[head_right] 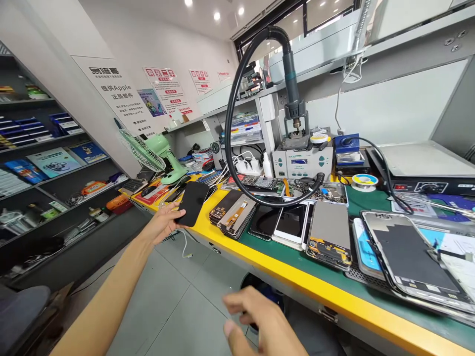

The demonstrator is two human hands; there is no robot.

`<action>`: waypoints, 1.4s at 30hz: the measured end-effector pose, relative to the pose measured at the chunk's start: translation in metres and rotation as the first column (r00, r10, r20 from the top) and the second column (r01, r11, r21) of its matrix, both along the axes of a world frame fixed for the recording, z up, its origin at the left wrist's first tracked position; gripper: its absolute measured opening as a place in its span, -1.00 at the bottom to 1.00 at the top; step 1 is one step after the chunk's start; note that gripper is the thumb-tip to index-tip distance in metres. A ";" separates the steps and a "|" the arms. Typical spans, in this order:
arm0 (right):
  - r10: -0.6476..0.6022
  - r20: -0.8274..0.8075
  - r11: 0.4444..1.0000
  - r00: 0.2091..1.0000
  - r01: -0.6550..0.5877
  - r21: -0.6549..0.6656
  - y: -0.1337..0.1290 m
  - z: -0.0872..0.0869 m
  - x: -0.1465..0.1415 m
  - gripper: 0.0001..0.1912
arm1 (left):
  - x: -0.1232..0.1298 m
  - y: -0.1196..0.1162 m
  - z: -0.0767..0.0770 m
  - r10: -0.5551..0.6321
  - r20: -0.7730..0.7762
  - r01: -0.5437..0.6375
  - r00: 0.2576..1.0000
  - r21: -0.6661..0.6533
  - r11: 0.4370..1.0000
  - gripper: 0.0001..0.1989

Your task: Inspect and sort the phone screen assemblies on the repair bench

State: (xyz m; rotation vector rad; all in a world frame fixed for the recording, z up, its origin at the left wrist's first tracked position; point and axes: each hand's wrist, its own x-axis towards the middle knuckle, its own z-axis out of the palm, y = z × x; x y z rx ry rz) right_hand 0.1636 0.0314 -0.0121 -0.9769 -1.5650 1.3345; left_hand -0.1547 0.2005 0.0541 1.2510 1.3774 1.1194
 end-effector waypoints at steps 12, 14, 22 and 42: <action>-0.195 -0.449 0.936 0.872 0.028 -0.352 0.030 0.019 -0.020 -0.74 | 0.128 -0.145 -0.026 -0.053 0.107 0.044 0.993 0.082 0.996 -0.67; -0.181 -0.476 0.937 0.861 0.004 -0.350 0.025 0.015 -0.014 -0.75 | 0.130 -0.152 -0.027 -0.083 0.148 0.074 0.985 0.068 0.995 -0.66; -0.145 -0.526 0.942 0.838 -0.046 -0.332 0.019 0.011 0.007 -0.78 | 0.143 -0.173 -0.028 -0.130 0.425 0.136 0.896 0.016 0.991 -0.74; -0.079 -0.644 0.888 0.761 -0.240 -0.392 0.018 0.006 0.033 -0.79 | 0.157 -0.181 -0.019 -0.049 0.404 0.044 0.913 0.021 0.999 -0.71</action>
